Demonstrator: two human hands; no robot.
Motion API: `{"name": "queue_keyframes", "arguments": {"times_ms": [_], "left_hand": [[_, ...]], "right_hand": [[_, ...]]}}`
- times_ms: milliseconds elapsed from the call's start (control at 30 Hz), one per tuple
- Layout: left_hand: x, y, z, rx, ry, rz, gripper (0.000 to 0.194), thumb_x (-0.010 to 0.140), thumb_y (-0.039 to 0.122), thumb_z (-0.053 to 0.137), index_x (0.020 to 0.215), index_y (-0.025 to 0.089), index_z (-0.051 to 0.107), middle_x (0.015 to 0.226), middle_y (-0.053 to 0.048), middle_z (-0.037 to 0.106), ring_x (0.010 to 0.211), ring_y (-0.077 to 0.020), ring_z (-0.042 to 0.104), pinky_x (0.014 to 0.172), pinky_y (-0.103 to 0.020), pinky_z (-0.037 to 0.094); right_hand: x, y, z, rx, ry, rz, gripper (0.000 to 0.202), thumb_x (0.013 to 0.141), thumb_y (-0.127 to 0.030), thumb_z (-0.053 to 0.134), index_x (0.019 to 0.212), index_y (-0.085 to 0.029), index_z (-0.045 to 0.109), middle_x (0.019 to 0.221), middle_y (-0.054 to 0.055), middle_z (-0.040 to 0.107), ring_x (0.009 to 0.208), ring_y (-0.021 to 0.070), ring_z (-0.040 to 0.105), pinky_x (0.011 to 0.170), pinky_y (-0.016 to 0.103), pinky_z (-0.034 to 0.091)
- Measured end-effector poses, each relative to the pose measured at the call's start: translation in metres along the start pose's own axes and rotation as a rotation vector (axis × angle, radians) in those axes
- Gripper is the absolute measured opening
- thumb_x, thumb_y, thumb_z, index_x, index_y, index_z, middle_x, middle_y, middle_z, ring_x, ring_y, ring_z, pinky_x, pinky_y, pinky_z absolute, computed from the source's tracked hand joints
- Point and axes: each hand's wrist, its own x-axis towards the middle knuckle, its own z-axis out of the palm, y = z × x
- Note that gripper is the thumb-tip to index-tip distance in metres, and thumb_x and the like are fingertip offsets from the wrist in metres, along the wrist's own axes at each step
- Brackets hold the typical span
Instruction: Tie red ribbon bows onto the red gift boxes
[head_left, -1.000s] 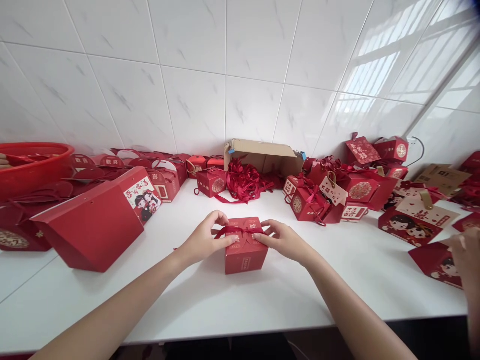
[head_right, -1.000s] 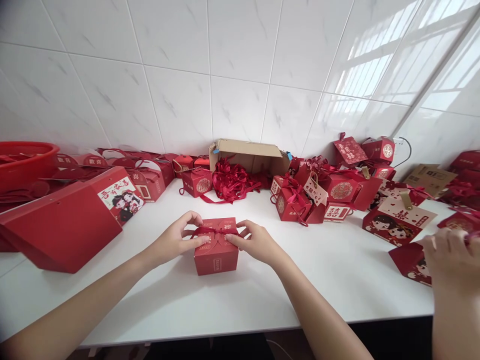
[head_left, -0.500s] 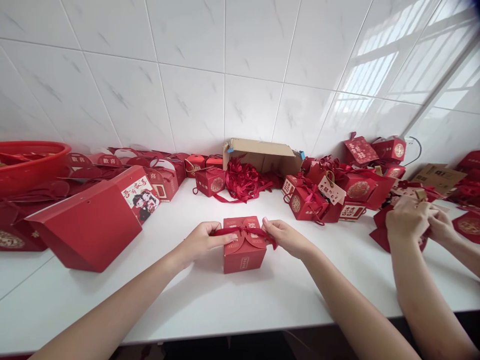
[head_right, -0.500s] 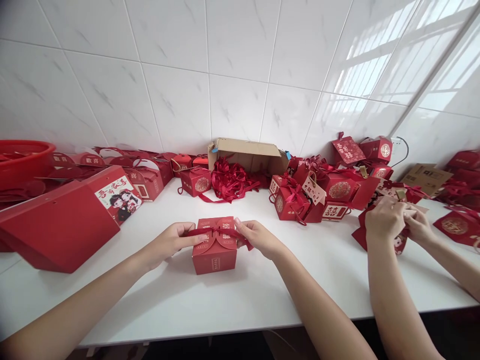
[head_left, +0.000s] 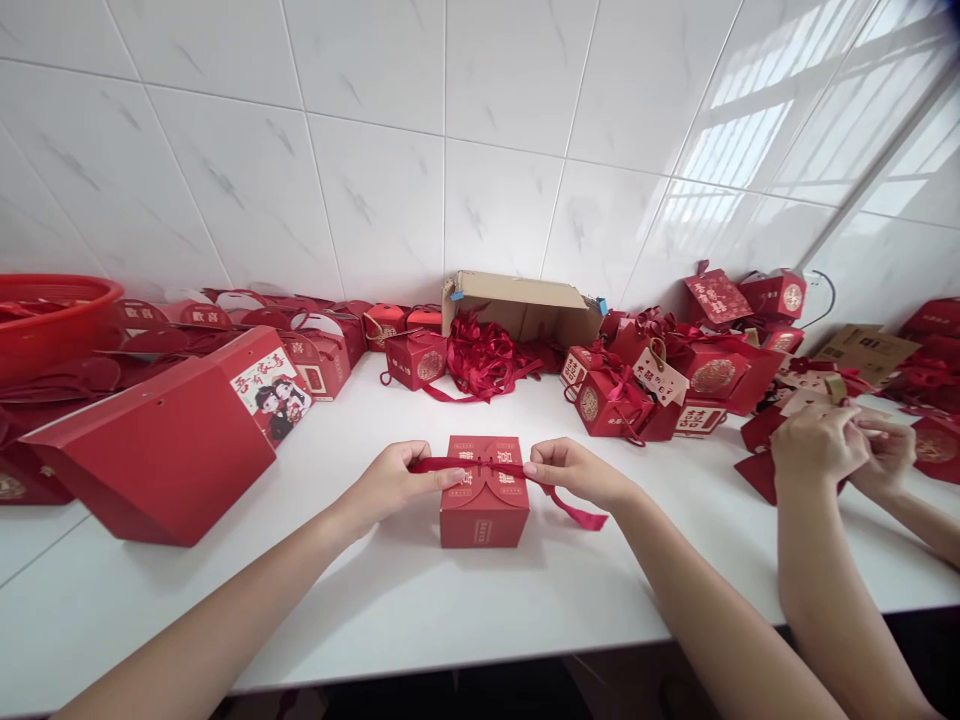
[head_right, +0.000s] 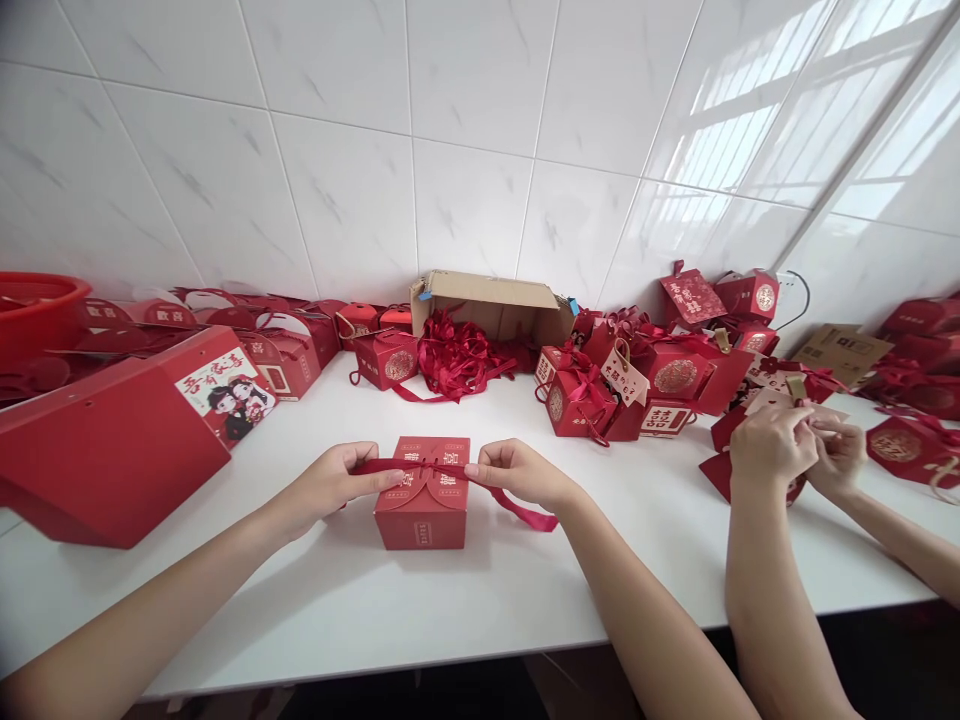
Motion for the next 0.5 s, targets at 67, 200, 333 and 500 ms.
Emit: {"name": "queue_keyframes", "arguments": {"times_ms": [67, 200, 333, 500], "left_hand": [[0.001, -0.001, 0.000, 0.010, -0.011, 0.042, 0.046, 0.062, 0.057, 0.072, 0.071, 0.019, 0.048, 0.062, 0.004, 0.047, 0.054, -0.0106, 0.041, 0.048, -0.023, 0.029], [0.002, 0.000, -0.001, 0.110, 0.183, 0.249, 0.044, 0.063, 0.050, 0.073, 0.087, 0.022, 0.048, 0.096, -0.002, 0.056, 0.092, -0.0207, 0.055, 0.075, -0.031, 0.045], [-0.006, 0.016, 0.009, 0.297, 0.209, 0.466, 0.031, 0.071, 0.044, 0.067, 0.088, 0.022, 0.051, 0.100, -0.003, 0.058, 0.098, -0.0221, 0.055, 0.088, -0.038, 0.044], [-0.009, 0.038, 0.034, 0.491, 0.248, 0.684, 0.027, 0.074, 0.039, 0.066, 0.087, 0.021, 0.051, 0.089, -0.002, 0.060, 0.087, -0.0215, 0.057, 0.081, -0.039, 0.045]], "right_hand": [[-0.003, -0.002, 0.000, -0.052, -0.032, 0.009, 0.050, 0.077, -0.061, 0.059, 0.059, -0.018, 0.042, 0.055, -0.007, 0.031, 0.051, 0.0067, 0.023, 0.049, 0.024, 0.018], [-0.012, -0.009, -0.002, 0.008, -0.003, -0.065, 0.039, 0.080, -0.052, 0.062, 0.066, -0.016, 0.056, 0.061, -0.003, 0.048, 0.057, 0.0087, 0.040, 0.056, 0.024, 0.031], [-0.018, -0.024, 0.000, 0.221, 0.088, -0.195, 0.025, 0.081, -0.040, 0.066, 0.071, -0.017, 0.064, 0.069, 0.001, 0.060, 0.068, 0.0120, 0.053, 0.069, 0.026, 0.040], [-0.018, -0.044, 0.010, 0.377, 0.069, -0.265, 0.017, 0.083, -0.032, 0.066, 0.071, -0.019, 0.069, 0.071, 0.000, 0.064, 0.070, 0.0116, 0.057, 0.073, 0.026, 0.044]]}}
